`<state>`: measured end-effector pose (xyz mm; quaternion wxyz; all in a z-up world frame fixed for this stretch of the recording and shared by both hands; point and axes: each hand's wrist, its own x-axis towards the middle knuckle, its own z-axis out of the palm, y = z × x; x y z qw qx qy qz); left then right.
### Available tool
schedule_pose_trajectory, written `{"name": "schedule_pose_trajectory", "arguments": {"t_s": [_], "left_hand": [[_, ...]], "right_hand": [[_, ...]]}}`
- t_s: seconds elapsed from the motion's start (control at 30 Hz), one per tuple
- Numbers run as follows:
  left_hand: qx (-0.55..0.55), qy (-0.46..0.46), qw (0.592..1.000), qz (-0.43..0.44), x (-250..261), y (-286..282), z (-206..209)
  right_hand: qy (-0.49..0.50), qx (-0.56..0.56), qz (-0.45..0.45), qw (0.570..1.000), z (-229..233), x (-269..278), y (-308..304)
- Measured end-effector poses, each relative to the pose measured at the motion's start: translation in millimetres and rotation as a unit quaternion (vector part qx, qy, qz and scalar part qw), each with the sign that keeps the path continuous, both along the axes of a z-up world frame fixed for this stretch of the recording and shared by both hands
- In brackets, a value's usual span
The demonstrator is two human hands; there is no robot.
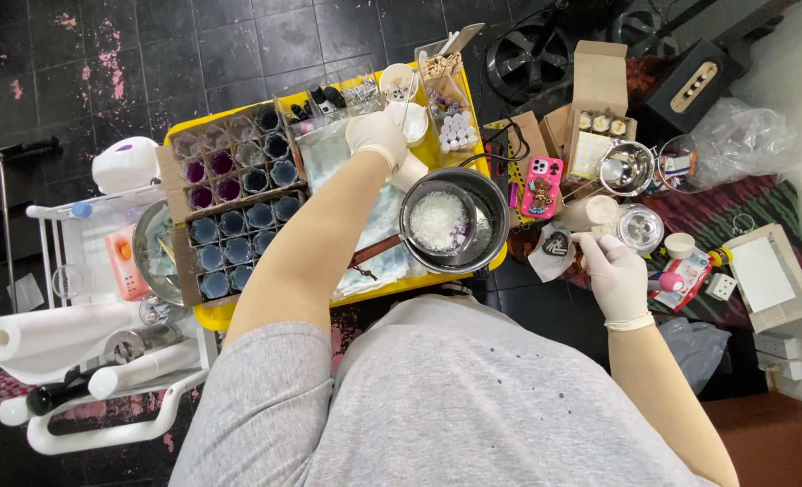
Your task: The recorder is melting wax flakes in a pot and stirring in red dye to create colored candle wax.
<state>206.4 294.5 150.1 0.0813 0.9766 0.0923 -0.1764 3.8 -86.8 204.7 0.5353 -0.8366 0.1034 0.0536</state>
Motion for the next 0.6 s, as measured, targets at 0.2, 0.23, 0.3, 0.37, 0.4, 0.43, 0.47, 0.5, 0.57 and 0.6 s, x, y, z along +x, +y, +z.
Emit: {"name": "schedule_pose_trajectory", "arguments": {"t_s": [0.2, 0.23, 0.3, 0.37, 0.4, 0.43, 0.47, 0.5, 0.57, 0.6], "left_hand": [[-0.053, -0.006, 0.997, 0.049, 2, 11, -1], [-0.053, -0.007, 0.997, 0.049, 3, 14, 2], [-0.049, -0.007, 0.999, 0.019, 0, 21, 6], [-0.080, -0.030, 0.996, 0.017, -7, 30, 16], [-0.110, -0.051, 0.993, 0.013, -11, 34, 21], [-0.110, -0.052, 0.993, 0.015, -18, 36, 30], [-0.171, -0.098, 0.980, 0.040, -24, 39, 39], [-0.231, -0.143, 0.960, 0.064, -31, 41, 49], [-0.274, -0.172, 0.944, 0.065, -45, 42, 64], [-0.317, -0.200, 0.925, 0.065, -52, 43, 72]], "right_hand": [[0.005, 0.036, -0.025, 0.999, 0, -1, 1], [0.004, 0.036, -0.025, 0.999, 1, 0, 1], [0.000, 0.057, -0.027, 0.998, 1, -1, 1], [-0.006, 0.052, -0.021, 0.998, 5, 3, 2], [-0.010, 0.046, -0.018, 0.999, 7, 5, 3], [-0.010, 0.047, -0.016, 0.999, 11, 8, 6], [-0.025, 0.042, -0.001, 0.999, 15, 12, 8], [-0.040, 0.037, 0.014, 0.998, 19, 16, 11], [-0.025, 0.079, 0.021, 0.996, 33, 24, 20], [-0.009, 0.120, 0.027, 0.992, 41, 29, 24]]}}
